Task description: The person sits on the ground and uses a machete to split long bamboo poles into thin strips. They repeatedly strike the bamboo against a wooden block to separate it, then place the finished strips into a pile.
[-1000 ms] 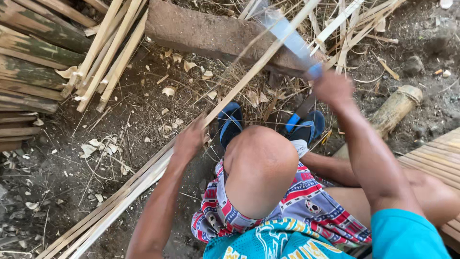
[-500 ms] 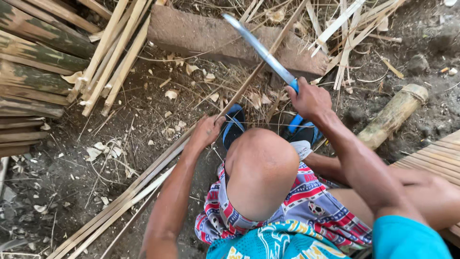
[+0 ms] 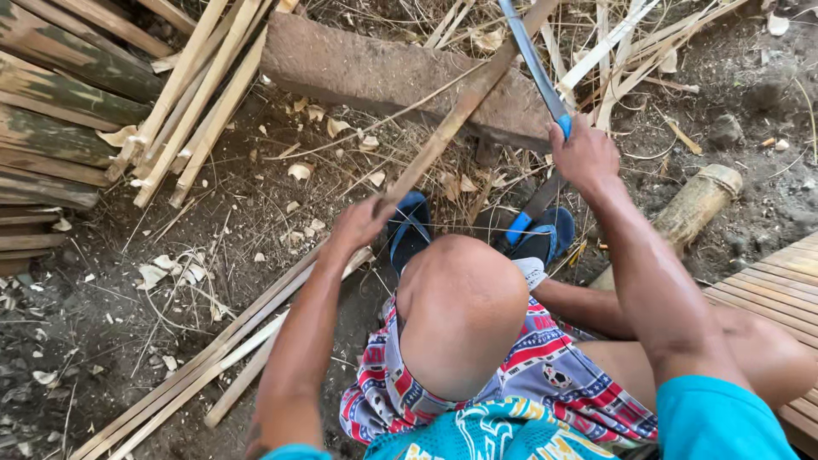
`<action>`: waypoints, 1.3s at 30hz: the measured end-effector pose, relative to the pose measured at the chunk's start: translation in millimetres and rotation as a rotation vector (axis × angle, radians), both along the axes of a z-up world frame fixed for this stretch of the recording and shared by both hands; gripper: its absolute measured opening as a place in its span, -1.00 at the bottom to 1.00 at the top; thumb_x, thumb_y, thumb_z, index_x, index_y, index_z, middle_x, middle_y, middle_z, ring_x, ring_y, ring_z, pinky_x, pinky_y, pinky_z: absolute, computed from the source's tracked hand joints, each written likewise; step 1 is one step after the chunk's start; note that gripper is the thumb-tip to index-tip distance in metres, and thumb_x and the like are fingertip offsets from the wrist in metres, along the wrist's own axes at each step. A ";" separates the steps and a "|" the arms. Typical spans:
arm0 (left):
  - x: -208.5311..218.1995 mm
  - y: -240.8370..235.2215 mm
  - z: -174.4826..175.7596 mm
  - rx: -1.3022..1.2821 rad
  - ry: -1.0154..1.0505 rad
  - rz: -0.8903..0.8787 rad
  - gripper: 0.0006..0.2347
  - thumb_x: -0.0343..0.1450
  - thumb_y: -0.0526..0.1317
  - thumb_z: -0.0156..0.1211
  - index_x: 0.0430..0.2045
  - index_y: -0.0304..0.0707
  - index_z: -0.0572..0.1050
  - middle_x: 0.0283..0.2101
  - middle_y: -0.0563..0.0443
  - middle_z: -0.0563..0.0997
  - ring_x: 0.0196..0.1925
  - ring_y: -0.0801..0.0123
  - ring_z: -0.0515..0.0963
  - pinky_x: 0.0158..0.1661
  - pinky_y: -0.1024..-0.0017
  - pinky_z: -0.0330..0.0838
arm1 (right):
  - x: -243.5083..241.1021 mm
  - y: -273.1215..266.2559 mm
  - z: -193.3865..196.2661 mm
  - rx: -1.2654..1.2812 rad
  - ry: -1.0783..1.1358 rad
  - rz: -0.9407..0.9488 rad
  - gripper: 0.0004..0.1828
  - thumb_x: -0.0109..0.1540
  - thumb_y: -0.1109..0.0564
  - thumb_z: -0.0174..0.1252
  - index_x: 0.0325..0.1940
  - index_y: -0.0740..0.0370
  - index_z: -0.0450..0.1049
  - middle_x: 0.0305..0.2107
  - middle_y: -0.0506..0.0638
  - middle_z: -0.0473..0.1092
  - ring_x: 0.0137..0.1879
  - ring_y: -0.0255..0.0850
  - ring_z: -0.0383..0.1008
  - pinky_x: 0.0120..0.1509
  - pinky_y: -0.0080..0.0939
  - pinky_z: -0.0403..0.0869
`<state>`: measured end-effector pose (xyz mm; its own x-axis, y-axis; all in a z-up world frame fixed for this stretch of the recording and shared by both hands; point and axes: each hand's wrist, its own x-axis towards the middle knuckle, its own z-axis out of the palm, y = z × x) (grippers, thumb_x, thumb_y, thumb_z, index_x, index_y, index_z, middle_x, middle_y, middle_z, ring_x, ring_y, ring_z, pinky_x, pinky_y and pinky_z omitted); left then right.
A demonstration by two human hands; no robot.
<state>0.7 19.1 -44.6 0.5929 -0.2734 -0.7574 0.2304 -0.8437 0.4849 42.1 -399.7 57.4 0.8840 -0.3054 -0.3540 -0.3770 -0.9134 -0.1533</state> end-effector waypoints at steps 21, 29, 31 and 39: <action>-50.1 32.7 67.2 0.275 -0.428 -0.088 -0.65 0.59 -0.20 -0.19 0.26 -0.12 0.41 -0.19 -0.40 0.65 -0.23 -0.14 0.68 -0.12 0.00 0.57 | 0.2 -23.8 12.6 0.027 -0.007 0.046 -0.40 0.50 -0.32 -0.11 -0.02 0.29 0.47 -0.22 0.36 0.52 -0.08 0.26 0.56 0.00 0.26 0.49; -13.6 27.9 119.5 0.596 -0.423 -0.033 -0.64 0.60 -0.01 -0.23 0.11 -0.19 0.42 -0.21 -0.25 0.59 -0.26 0.05 0.60 -0.32 0.09 0.59 | -33.4 45.2 24.1 0.132 0.179 0.045 -0.38 0.38 -0.35 -0.09 0.06 0.28 0.38 -0.19 0.36 0.54 -0.04 0.28 0.58 0.05 0.27 0.49; -19.2 40.1 151.4 0.611 -0.439 -0.049 -0.67 0.67 -0.04 -0.26 0.06 -0.21 0.46 -0.20 -0.19 0.60 -0.21 0.13 0.62 -0.21 0.15 0.58 | -30.0 13.9 29.0 0.115 0.094 0.024 -0.39 0.38 -0.36 -0.10 0.09 0.21 0.41 -0.16 0.43 0.50 0.01 0.35 0.51 0.10 0.32 0.43; -9.2 71.0 281.9 0.933 -1.385 -0.358 -0.73 0.62 -0.22 0.16 0.19 0.27 0.48 0.29 0.20 0.58 0.37 0.32 0.44 0.43 -0.14 0.00 | -58.1 45.7 26.1 0.372 -0.050 -0.045 -0.38 0.40 -0.34 -0.08 -0.06 0.31 0.45 -0.16 0.47 0.47 0.06 0.42 0.45 0.12 0.31 0.39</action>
<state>-8.5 90.1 237.4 0.9081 -0.3251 0.2639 -0.1563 -0.8479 -0.5067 -16.0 -354.0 83.5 0.8913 -0.2035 -0.4052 -0.3996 -0.7746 -0.4902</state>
